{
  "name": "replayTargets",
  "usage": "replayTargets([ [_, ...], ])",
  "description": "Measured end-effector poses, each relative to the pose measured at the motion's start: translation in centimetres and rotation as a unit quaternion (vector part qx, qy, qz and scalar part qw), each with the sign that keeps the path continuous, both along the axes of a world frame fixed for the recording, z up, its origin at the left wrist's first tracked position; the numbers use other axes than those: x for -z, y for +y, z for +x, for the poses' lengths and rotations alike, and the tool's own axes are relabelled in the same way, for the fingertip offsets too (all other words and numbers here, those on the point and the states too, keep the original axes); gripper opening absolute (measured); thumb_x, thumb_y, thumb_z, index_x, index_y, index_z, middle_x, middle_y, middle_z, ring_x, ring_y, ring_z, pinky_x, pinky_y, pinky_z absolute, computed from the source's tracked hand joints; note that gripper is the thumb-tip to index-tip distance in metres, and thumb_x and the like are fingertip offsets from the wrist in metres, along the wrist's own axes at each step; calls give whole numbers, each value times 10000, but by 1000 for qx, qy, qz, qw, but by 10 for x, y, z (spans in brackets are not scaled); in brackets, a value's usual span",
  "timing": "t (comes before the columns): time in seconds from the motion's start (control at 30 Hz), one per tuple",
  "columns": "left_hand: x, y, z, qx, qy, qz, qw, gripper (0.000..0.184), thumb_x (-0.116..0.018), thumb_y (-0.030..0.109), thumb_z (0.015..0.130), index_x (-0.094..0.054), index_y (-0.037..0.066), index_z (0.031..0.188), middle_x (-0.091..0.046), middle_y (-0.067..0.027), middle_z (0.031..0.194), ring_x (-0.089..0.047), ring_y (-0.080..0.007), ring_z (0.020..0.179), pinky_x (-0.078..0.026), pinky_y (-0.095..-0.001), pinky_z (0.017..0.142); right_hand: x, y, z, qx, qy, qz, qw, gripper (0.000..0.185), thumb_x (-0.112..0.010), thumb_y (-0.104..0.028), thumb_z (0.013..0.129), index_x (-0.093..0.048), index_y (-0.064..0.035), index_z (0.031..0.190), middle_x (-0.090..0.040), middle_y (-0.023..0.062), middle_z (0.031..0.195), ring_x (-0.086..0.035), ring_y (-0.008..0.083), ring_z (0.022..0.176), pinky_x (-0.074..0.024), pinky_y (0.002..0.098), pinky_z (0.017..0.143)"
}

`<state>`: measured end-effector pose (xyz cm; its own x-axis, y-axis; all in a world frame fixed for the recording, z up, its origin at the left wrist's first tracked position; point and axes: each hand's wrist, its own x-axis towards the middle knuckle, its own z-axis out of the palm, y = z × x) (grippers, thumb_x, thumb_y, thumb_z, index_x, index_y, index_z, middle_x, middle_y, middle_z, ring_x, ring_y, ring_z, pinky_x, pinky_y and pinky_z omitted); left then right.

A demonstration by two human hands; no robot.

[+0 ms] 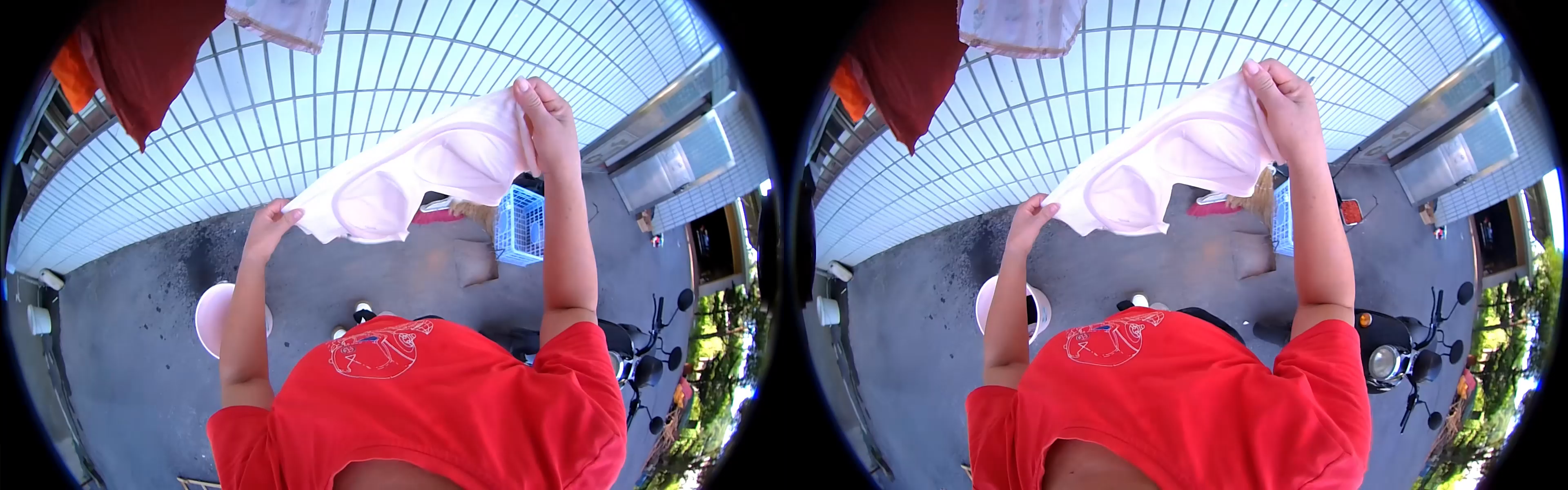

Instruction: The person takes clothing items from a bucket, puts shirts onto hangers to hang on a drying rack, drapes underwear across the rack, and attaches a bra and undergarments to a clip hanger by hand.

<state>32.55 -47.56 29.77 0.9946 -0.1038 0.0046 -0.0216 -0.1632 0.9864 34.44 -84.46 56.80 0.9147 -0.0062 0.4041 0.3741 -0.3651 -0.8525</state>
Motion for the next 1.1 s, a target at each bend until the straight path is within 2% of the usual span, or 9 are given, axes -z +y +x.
replayTargets([
  [0.07, -7, -10, 5, -55, -17, -119, 991, 206, -659, 233, 854, -581, 47, 810, -546, 33, 651, -459, -47, 586, -363, -222, 530, 5, -17, 5, 63, -29, -30, 997, 293, -599, -301, 900, -637, -45, 764, -533, -46, 651, -416, 47, 610, -369, 211, 563],
  [0.23, -58, -21, 16, -65, 14, -154, 986, 224, -635, 171, 872, -503, 94, 708, -549, 28, 673, -462, -28, 599, -366, -185, 540, 9, -57, 1, 170, -44, -95, 980, 277, -643, -299, 861, -639, -34, 780, -535, -31, 625, -469, 54, 617, -403, 212, 572],
  [0.3, -73, -29, 24, -57, 12, -287, 956, 221, -638, 166, 869, -509, 92, 706, -552, 26, 673, -467, -31, 597, -374, -200, 539, 15, -76, 5, 194, -41, -57, 978, 275, -648, -287, 859, -638, -39, 741, -509, -54, 606, -437, 43, 584, -357, 204, 530],
  [0.4, -117, -42, 26, -46, -8, -306, 951, 190, -635, 150, 867, -534, 88, 718, -574, 18, 685, -504, -45, 613, -409, -199, 566, 18, -116, 17, 123, -1, 66, 990, 279, -636, -255, 868, -603, -86, 649, -427, -89, 566, -335, 18, 533, -210, 206, 476],
  [0.43, -131, -49, 25, -28, -23, -320, 947, 173, -635, 145, 866, -547, 85, 729, -585, 14, 693, -521, -50, 621, -423, -199, 577, 20, -130, 23, 104, 10, 123, 987, 236, -601, -222, 892, -602, -61, 719, -475, -64, 593, -405, 35, 533, -309, 199, 497],
  [0.57, -175, -85, 17, -11, -80, -304, 949, 147, -633, 147, 867, -567, 80, 754, -603, 5, 710, -547, -54, 634, -440, -195, 589, 14, -181, 42, 3, 4, 272, 962, 195, -587, -196, 885, -596, -10, 827, -607, 60, 743, -584, 137, 665, -484, 277, 610],
  [0.63, -190, -106, 16, 5, -101, -316, 943, 143, -633, 150, 868, -571, 77, 762, -606, 6, 714, -548, -50, 635, -440, -195, 584, 8, -193, 48, 22, -1, 310, 950, 179, -603, -186, 875, -585, -29, 792, -574, 29, 696, -554, 107, 624, -454, 250, 560],
  [0.8, -216, -159, 16, -9, -151, -297, 943, 136, -612, 113, 871, -544, 78, 758, -578, 22, 688, -506, -28, 609, -392, -177, 560, -3, -247, 68, -25, 6, 353, 935, 162, -593, -172, 870, -598, -10, 866, -632, 85, 790, -620, 179, 717, -510, 300, 645],
  [1.1, -225, -229, 20, -65, -189, -285, 937, 186, -615, 161, 871, -511, 90, 734, -545, 37, 656, -469, -22, 580, -357, -169, 539, -11, -305, 103, -56, 15, 413, 909, 146, -593, -178, 874, -587, -38, 832, -625, 57, 767, -616, 168, 710, -511, 305, 644],
])
